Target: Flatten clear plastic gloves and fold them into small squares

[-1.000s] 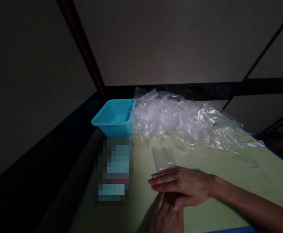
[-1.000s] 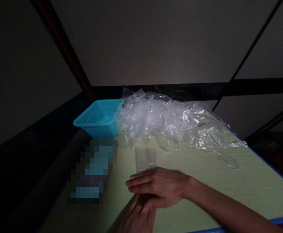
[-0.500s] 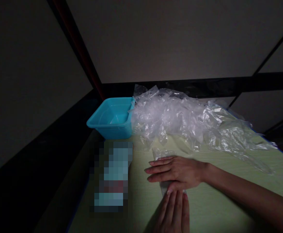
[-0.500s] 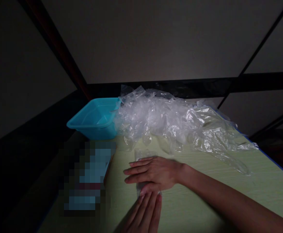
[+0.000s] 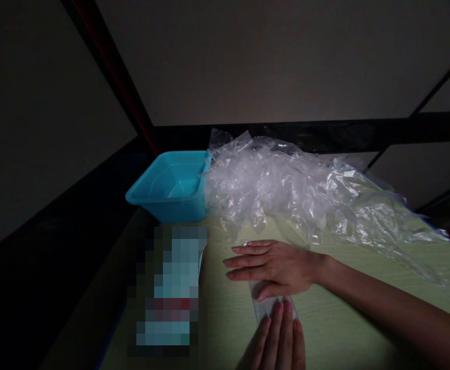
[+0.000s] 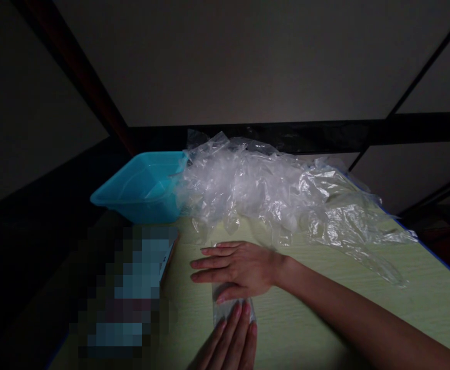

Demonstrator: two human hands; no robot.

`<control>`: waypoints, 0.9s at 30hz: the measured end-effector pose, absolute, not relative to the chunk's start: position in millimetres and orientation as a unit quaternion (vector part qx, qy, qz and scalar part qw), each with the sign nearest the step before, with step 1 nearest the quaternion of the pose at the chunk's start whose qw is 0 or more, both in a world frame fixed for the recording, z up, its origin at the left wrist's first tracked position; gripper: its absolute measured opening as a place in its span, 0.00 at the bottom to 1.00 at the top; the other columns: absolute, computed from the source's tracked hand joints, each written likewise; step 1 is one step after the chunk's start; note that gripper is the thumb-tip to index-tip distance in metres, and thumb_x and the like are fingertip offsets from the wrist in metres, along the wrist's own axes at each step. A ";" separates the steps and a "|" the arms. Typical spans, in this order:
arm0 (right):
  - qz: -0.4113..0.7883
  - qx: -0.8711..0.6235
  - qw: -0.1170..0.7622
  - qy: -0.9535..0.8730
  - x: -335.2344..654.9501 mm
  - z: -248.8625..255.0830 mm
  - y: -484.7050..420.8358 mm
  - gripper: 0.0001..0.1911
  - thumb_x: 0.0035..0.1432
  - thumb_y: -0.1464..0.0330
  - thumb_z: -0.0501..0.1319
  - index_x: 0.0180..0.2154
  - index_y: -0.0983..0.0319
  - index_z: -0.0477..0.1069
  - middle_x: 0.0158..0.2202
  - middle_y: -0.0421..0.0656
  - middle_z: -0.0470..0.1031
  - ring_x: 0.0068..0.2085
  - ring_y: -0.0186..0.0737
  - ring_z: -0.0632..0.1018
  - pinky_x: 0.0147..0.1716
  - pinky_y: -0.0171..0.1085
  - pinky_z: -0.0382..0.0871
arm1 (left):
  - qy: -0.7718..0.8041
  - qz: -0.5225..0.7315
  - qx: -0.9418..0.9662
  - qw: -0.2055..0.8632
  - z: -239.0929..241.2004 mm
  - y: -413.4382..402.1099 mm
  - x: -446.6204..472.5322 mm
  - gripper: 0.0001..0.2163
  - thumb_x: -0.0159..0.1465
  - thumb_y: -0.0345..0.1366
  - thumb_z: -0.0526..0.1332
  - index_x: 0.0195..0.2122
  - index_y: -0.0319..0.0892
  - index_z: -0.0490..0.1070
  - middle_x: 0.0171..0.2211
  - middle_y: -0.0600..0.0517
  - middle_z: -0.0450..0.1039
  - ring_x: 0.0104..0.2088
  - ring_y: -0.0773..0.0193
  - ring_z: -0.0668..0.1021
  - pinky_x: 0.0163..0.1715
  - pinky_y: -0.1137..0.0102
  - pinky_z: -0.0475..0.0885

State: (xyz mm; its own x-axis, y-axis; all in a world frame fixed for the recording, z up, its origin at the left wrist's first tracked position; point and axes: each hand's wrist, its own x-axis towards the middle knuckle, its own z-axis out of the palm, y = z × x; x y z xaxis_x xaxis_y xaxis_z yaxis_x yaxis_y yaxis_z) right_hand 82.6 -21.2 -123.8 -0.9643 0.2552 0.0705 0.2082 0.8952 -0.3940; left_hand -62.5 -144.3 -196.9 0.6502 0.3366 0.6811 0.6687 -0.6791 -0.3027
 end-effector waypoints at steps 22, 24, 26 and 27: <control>0.296 -0.262 0.222 -0.891 80.6 -134.0 -1.8 0.26 0.64 0.55 0.43 0.60 0.59 0.54 0.62 0.44 0.53 0.62 0.41 0.55 0.60 0.48 0.45 | -0.356 -0.166 -0.899 0.193 -184.3 -161.3 -63.4 0.18 0.65 0.34 0.48 0.54 0.36 0.63 0.55 0.46 0.65 0.55 0.60 0.66 0.53 0.69 0.61; 0.341 -0.319 0.341 -0.816 85.2 -134.7 -2.7 0.26 0.64 0.55 0.42 0.56 0.59 0.61 0.59 0.45 0.60 0.59 0.42 0.61 0.57 0.48 0.53 | -0.346 -0.132 -0.912 0.175 -178.5 -161.3 -65.9 0.19 0.64 0.34 0.49 0.56 0.35 0.60 0.57 0.44 0.62 0.57 0.59 0.64 0.53 0.68 0.61; 0.346 -0.365 0.410 -0.761 92.1 -135.3 -8.0 0.26 0.65 0.55 0.40 0.54 0.60 0.64 0.56 0.47 0.64 0.56 0.44 0.66 0.53 0.49 0.60 | -0.339 -0.117 -0.918 0.167 -172.6 -161.0 -67.7 0.20 0.64 0.34 0.50 0.57 0.33 0.59 0.58 0.42 0.60 0.58 0.58 0.63 0.53 0.68 0.62; 0.341 -0.378 0.422 -0.750 96.5 -135.4 -12.6 0.25 0.65 0.56 0.40 0.54 0.60 0.64 0.56 0.48 0.65 0.55 0.44 0.67 0.51 0.49 0.62 | -0.338 -0.113 -0.920 0.164 -169.7 -160.9 -68.3 0.21 0.64 0.34 0.50 0.57 0.33 0.58 0.58 0.42 0.59 0.58 0.58 0.63 0.53 0.68 0.61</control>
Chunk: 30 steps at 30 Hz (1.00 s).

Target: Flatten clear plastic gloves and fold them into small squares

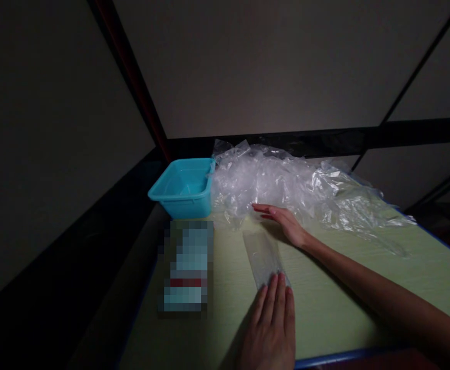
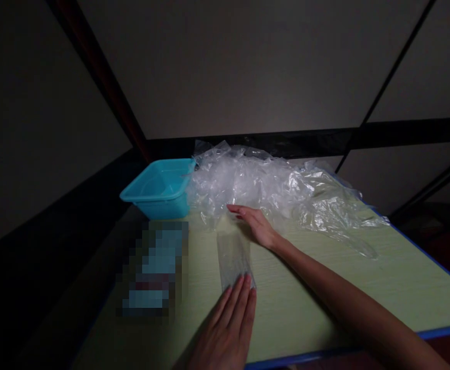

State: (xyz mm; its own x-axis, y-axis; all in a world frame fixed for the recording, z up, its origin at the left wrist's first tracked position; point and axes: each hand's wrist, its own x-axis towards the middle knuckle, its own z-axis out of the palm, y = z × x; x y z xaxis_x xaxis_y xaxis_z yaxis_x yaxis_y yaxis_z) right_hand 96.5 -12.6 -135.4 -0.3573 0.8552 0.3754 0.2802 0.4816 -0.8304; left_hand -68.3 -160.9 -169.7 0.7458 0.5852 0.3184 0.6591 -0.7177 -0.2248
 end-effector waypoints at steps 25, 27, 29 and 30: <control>0.077 -0.401 0.144 -0.901 138.5 -133.5 -68.6 0.25 0.63 0.57 0.47 0.57 0.61 0.60 0.63 0.47 0.49 0.61 0.48 0.53 0.58 0.49 0.52 | -0.339 -0.069 -0.926 0.154 -164.6 -160.8 -68.5 0.26 0.55 0.20 0.47 0.57 0.31 0.56 0.59 0.41 0.57 0.58 0.55 0.62 0.53 0.66 0.64; 0.075 -0.403 0.140 -0.901 138.5 -133.6 -68.5 0.25 0.63 0.57 0.48 0.58 0.61 0.59 0.64 0.47 0.48 0.61 0.48 0.53 0.58 0.48 0.52 | -0.338 -0.068 -0.926 0.153 -164.5 -160.2 -68.3 0.26 0.56 0.20 0.47 0.57 0.31 0.56 0.59 0.41 0.57 0.58 0.55 0.62 0.53 0.66 0.64; 0.075 -0.404 0.139 -0.901 138.5 -133.7 -68.1 0.26 0.63 0.57 0.48 0.58 0.61 0.59 0.64 0.47 0.48 0.61 0.48 0.53 0.58 0.48 0.51 | -0.340 -0.071 -0.925 0.153 -164.6 -159.8 -68.1 0.26 0.56 0.21 0.47 0.58 0.31 0.56 0.59 0.41 0.57 0.58 0.56 0.62 0.53 0.66 0.64; 0.074 -0.404 0.138 -0.901 138.5 -133.7 -67.9 0.26 0.62 0.56 0.48 0.58 0.61 0.59 0.64 0.47 0.48 0.61 0.48 0.53 0.58 0.48 0.51 | -0.341 -0.070 -0.925 0.152 -164.8 -159.9 -68.0 0.25 0.56 0.21 0.48 0.58 0.31 0.56 0.59 0.42 0.57 0.58 0.56 0.62 0.53 0.66 0.64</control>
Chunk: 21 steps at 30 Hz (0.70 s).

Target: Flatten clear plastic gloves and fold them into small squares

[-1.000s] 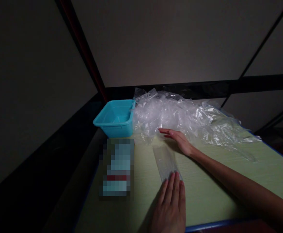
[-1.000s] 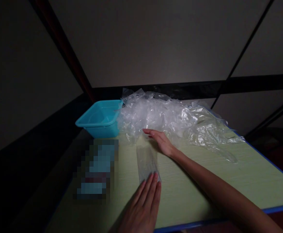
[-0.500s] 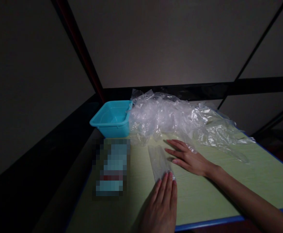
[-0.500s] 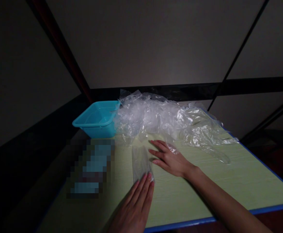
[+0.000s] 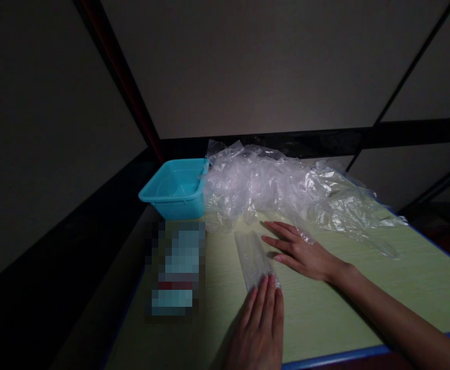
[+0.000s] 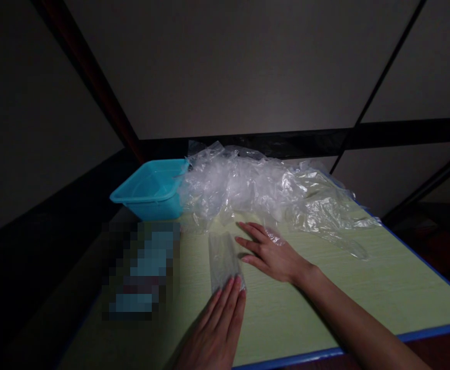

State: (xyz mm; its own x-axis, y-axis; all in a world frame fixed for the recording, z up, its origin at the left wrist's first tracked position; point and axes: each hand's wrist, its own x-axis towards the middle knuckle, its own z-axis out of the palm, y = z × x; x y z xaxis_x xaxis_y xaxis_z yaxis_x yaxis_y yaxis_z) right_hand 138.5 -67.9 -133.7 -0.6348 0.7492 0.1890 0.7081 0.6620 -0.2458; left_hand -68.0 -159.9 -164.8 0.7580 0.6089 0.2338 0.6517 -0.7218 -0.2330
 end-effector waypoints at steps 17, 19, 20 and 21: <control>0.230 -0.417 0.233 -0.848 143.4 -132.6 -55.2 0.23 0.64 0.58 0.45 0.57 0.58 0.58 0.62 0.47 0.53 0.60 0.45 0.57 0.57 0.50 0.52 | -0.338 -0.085 -0.926 0.144 -161.7 -160.2 -68.5 0.22 0.60 0.24 0.47 0.57 0.31 0.57 0.59 0.41 0.58 0.58 0.54 0.61 0.53 0.67 0.65; 0.258 -0.413 0.235 -0.841 142.8 -132.5 -51.1 0.23 0.64 0.57 0.44 0.56 0.59 0.61 0.62 0.47 0.53 0.61 0.46 0.56 0.58 0.51 0.51 | -0.338 -0.090 -0.926 0.144 -160.6 -160.6 -68.5 0.21 0.62 0.26 0.47 0.57 0.32 0.57 0.58 0.41 0.58 0.58 0.55 0.62 0.53 0.67 0.65; 0.268 -0.410 0.232 -0.840 142.1 -132.2 -49.4 0.23 0.64 0.57 0.44 0.55 0.59 0.62 0.62 0.47 0.53 0.61 0.47 0.56 0.58 0.52 0.50 | -0.340 -0.091 -0.925 0.143 -160.1 -160.8 -68.4 0.20 0.62 0.26 0.47 0.56 0.32 0.57 0.58 0.41 0.58 0.58 0.55 0.62 0.53 0.67 0.65; 0.275 -0.406 0.229 -0.841 141.4 -131.9 -47.9 0.24 0.64 0.56 0.44 0.54 0.60 0.64 0.62 0.48 0.53 0.61 0.47 0.56 0.58 0.52 0.49 | -0.341 -0.090 -0.925 0.143 -159.6 -161.0 -68.3 0.20 0.62 0.26 0.47 0.56 0.32 0.57 0.58 0.41 0.58 0.58 0.55 0.62 0.53 0.67 0.65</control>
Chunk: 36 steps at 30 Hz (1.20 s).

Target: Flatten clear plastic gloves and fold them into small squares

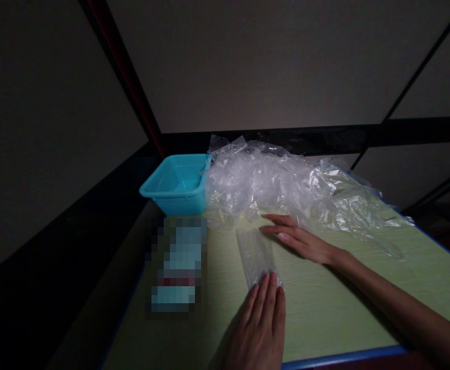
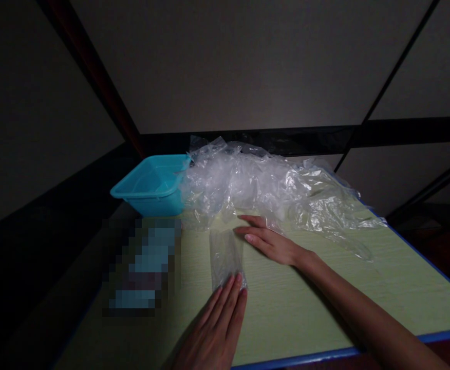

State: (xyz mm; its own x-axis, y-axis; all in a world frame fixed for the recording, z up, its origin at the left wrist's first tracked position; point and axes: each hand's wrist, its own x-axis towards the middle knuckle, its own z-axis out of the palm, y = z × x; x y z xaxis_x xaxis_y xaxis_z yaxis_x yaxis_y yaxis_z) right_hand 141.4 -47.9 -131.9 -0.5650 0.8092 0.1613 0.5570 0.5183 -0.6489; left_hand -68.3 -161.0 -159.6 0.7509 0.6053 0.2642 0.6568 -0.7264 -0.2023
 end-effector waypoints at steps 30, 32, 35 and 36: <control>0.268 -0.263 0.218 -0.901 145.4 -132.0 -33.1 0.24 0.64 0.56 0.45 0.51 0.61 0.67 0.56 0.48 0.64 0.61 0.44 0.57 0.58 0.52 0.49 | -0.335 -0.065 -0.932 0.119 -157.7 -160.8 -69.4 0.27 0.55 0.19 0.47 0.58 0.31 0.55 0.60 0.40 0.54 0.59 0.54 0.60 0.53 0.66 0.64; 0.272 -0.266 0.217 -0.899 146.0 -132.3 -33.5 0.23 0.64 0.56 0.45 0.51 0.61 0.68 0.57 0.47 0.64 0.61 0.44 0.56 0.58 0.52 0.49 | -0.337 -0.061 -0.932 0.120 -157.9 -161.1 -69.1 0.26 0.56 0.20 0.47 0.58 0.31 0.55 0.60 0.40 0.54 0.59 0.54 0.60 0.53 0.66 0.64; 0.279 -0.272 0.229 -0.892 146.8 -132.0 -34.8 0.22 0.64 0.57 0.46 0.50 0.62 0.68 0.57 0.48 0.62 0.60 0.44 0.57 0.57 0.52 0.49 | -0.340 -0.058 -0.932 0.114 -156.8 -161.8 -68.8 0.25 0.57 0.21 0.48 0.58 0.31 0.55 0.60 0.40 0.55 0.59 0.54 0.60 0.54 0.66 0.64; 0.281 -0.276 0.237 -0.888 147.0 -131.7 -35.3 0.22 0.64 0.57 0.46 0.49 0.62 0.68 0.57 0.49 0.63 0.60 0.43 0.58 0.57 0.52 0.49 | -0.339 -0.059 -0.933 0.110 -156.0 -162.1 -68.6 0.24 0.58 0.22 0.48 0.58 0.31 0.55 0.60 0.40 0.55 0.59 0.54 0.60 0.54 0.66 0.64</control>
